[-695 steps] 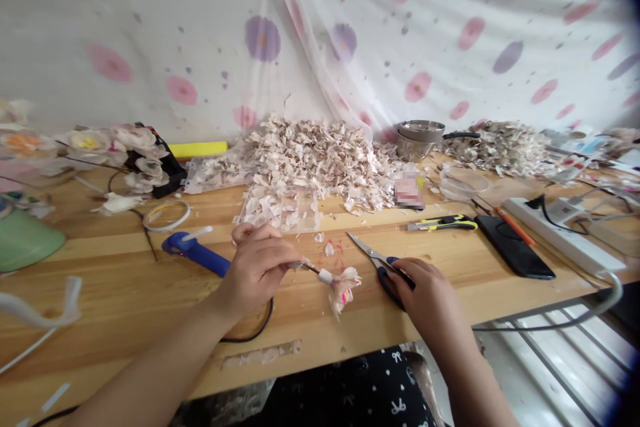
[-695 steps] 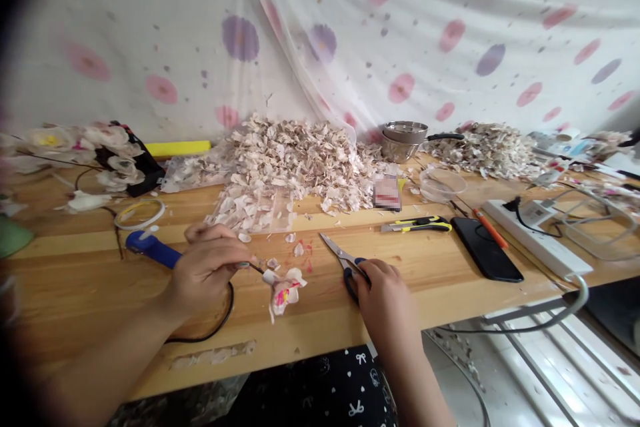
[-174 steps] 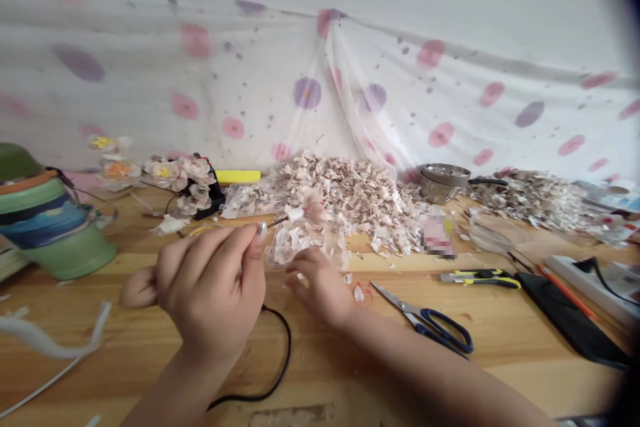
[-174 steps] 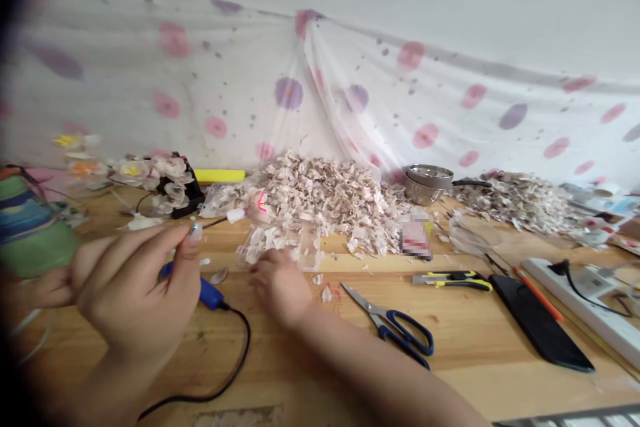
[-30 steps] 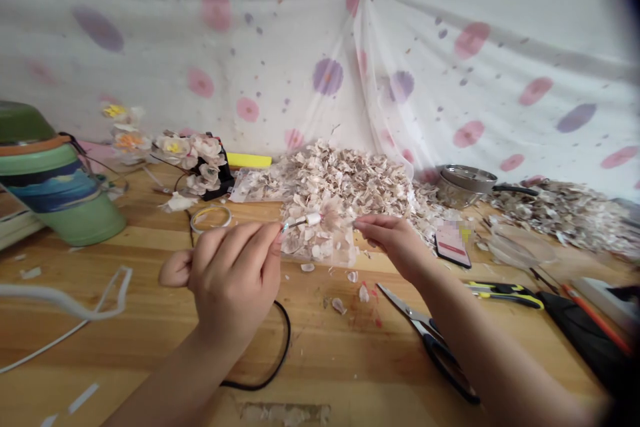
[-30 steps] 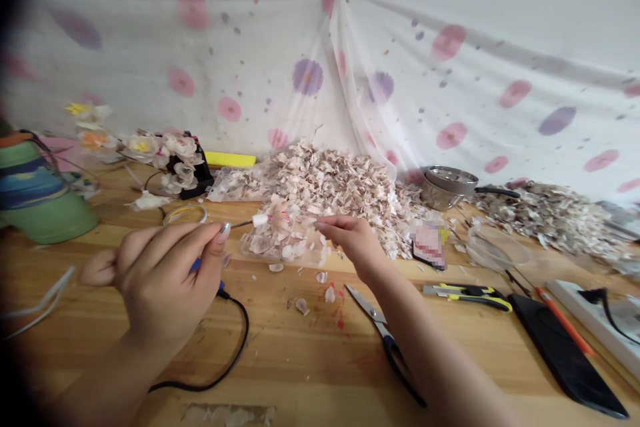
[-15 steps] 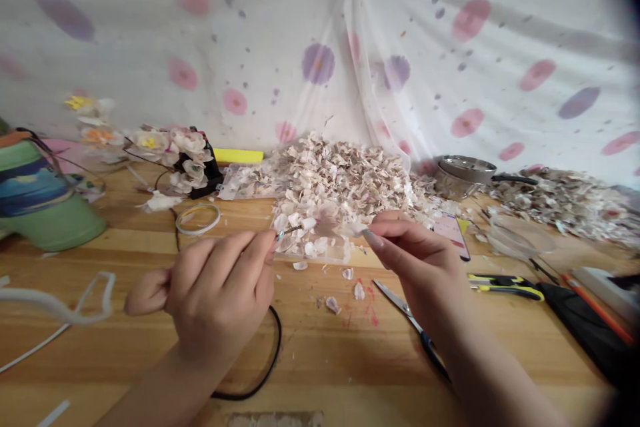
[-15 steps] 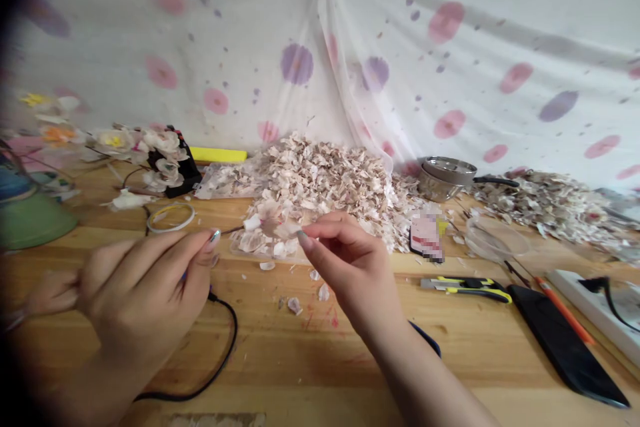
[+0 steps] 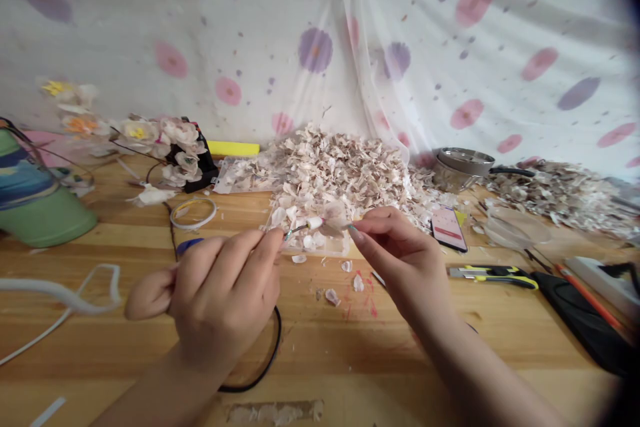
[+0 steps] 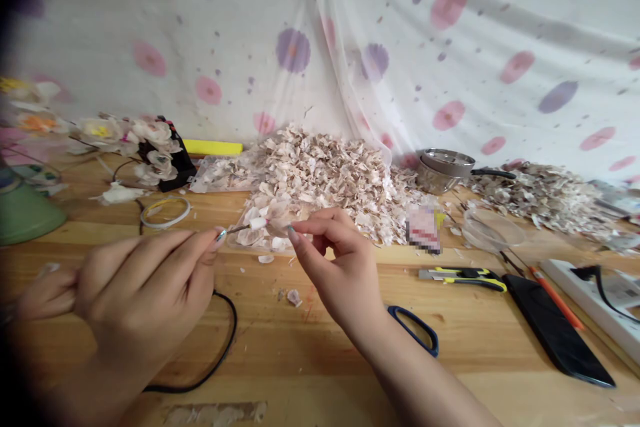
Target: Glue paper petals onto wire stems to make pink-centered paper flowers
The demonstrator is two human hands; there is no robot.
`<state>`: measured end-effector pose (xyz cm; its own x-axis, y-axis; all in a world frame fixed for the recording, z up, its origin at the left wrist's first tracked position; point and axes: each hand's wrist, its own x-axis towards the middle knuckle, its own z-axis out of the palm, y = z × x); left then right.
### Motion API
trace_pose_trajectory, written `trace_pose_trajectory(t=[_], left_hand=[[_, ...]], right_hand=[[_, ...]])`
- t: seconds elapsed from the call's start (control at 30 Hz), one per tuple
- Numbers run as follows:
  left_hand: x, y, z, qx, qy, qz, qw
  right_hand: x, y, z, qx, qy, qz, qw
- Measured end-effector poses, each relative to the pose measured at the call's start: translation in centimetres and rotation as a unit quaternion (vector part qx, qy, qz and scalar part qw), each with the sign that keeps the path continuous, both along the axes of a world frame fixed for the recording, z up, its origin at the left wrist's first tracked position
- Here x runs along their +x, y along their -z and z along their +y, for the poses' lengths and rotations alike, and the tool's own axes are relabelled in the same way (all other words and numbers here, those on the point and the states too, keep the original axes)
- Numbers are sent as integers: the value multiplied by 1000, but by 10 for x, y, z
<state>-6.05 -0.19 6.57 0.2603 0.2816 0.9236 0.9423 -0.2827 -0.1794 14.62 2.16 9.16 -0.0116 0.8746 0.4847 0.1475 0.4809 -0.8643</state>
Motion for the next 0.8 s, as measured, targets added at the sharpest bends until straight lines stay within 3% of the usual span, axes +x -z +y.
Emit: trace_pose_trajectory(t=[0.67,0.8], left_hand=[[3,-2,2,8,20,-11,1000],[3,-3,2,3,24,-14,1000]], right_hand=[[5,7,2,-24,12,-3,1000],[7,9,-1,53,34,3,998]])
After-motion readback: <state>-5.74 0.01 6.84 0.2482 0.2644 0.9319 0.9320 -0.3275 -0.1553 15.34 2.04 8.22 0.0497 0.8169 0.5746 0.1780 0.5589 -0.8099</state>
